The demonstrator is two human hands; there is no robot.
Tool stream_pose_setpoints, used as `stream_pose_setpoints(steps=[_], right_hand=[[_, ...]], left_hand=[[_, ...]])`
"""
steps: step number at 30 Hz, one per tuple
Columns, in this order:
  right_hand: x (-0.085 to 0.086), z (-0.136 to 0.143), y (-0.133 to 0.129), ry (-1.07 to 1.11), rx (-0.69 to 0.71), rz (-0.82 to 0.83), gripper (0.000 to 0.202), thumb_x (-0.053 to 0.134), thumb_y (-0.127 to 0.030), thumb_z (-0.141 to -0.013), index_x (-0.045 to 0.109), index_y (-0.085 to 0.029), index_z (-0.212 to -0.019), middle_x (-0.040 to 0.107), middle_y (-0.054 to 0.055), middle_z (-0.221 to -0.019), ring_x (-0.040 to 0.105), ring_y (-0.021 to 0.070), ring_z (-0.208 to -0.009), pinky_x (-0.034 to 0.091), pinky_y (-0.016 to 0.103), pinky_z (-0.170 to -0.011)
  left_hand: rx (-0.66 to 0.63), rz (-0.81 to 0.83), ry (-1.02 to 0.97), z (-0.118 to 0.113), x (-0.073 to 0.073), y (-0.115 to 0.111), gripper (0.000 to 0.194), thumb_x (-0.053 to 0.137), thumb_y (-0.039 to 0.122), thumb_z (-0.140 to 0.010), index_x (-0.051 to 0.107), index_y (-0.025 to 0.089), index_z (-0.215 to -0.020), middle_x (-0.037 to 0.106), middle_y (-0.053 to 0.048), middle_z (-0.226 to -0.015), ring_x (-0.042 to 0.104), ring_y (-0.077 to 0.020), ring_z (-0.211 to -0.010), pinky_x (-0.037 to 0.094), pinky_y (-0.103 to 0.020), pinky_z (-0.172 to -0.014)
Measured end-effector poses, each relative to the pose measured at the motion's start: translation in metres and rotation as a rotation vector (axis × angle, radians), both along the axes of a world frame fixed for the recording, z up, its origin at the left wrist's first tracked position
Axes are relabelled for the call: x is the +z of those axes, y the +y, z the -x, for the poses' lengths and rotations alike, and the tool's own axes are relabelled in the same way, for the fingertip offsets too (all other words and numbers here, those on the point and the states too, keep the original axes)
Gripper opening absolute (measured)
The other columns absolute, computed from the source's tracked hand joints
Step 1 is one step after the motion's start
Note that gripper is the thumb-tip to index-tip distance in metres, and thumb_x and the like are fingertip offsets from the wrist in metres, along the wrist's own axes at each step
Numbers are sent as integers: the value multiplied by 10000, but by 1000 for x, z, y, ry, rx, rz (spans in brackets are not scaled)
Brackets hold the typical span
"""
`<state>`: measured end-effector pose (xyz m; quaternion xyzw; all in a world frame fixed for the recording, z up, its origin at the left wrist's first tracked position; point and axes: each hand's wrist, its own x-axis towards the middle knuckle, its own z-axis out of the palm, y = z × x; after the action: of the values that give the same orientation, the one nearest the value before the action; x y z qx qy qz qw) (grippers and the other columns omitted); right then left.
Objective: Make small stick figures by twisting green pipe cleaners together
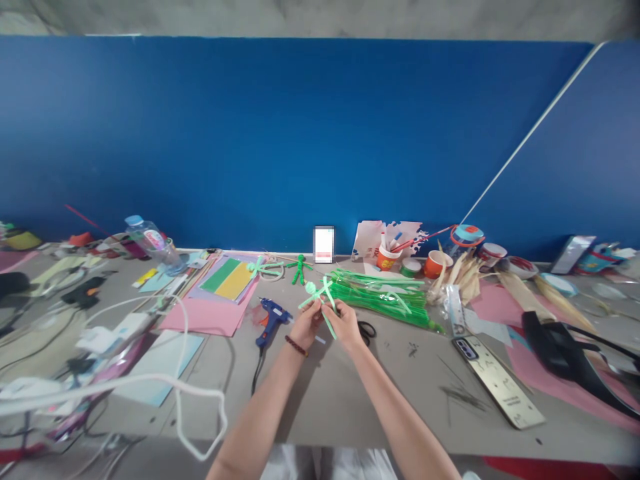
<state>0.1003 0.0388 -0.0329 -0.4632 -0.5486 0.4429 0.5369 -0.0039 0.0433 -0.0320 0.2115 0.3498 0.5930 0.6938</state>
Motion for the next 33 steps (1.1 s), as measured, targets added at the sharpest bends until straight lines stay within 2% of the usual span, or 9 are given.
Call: stream_pose_setpoints(steps=[4, 9, 12, 16, 20, 23, 27, 33], right_hand=[[2, -5, 1, -77, -24, 4, 293, 573, -441, -761, 651, -166, -696, 585, 25, -671, 531, 170, -679, 417, 273, -636], [12, -17, 1, -157, -280, -164, 289, 554, -421, -805, 674, -175, -898, 593, 56, -786, 532, 173, -720, 423, 269, -628], [21, -26, 2, -212, -317, -261, 276, 557, -407, -808, 679, -180, -907, 584, 68, -805, 521, 171, -706, 423, 265, -597], [30, -39, 7, -192, -259, -260, 260, 583, -396, -789, 687, -189, -908, 609, 61, -833, 535, 170, -709, 420, 273, -614], [26, -45, 11, -140, -129, -170, 293, 616, -401, -755, 678, -189, -947, 655, 58, -925, 570, 191, -778, 431, 286, -681], [20, -44, 13, -195, -103, -136, 318, 645, -398, -720, 686, -184, -951, 673, 50, -890, 584, 202, -763, 438, 292, -689], [18, -41, 13, -189, -109, -154, 320, 634, -395, -722, 695, -194, -964, 686, 57, -952, 602, 241, -872, 449, 319, -772], [20, -40, 11, -208, -98, -180, 241, 633, -405, -737, 710, -197, -831, 693, 42, -844, 616, 224, -798, 454, 306, -742]], left_hand=[[38, -35, 60, 2, -2, 4, 352, 831, 395, -491, 654, 139, -656, 579, 23, -545, 522, -74, -509, 430, -204, -544], [129, -45, 182, 9, -3, 9, 349, 796, 414, -546, 680, 147, -740, 620, 13, -631, 490, -62, -498, 388, -198, -507], [120, -98, 259, 11, -2, 8, 342, 781, 433, -561, 681, 142, -711, 597, 10, -595, 492, -77, -515, 360, -203, -501], [-20, -138, 390, 7, 6, 2, 347, 751, 464, -595, 652, 133, -626, 544, 19, -536, 387, -52, -437, 260, -208, -438], [-123, -140, 480, 0, 13, -5, 373, 756, 485, -569, 627, 136, -591, 477, 39, -466, 310, -45, -400, 185, -219, -418], [-146, -137, 487, -4, 14, -7, 381, 750, 497, -569, 633, 137, -610, 486, 35, -471, 306, -48, -402, 175, -224, -422], [-158, -147, 471, -5, 13, -7, 372, 745, 488, -585, 636, 134, -620, 496, 32, -490, 313, -49, -417, 183, -223, -434], [-128, -149, 489, -7, 7, -7, 374, 748, 489, -577, 647, 133, -627, 509, 28, -491, 301, -51, -421, 181, -228, -439]])
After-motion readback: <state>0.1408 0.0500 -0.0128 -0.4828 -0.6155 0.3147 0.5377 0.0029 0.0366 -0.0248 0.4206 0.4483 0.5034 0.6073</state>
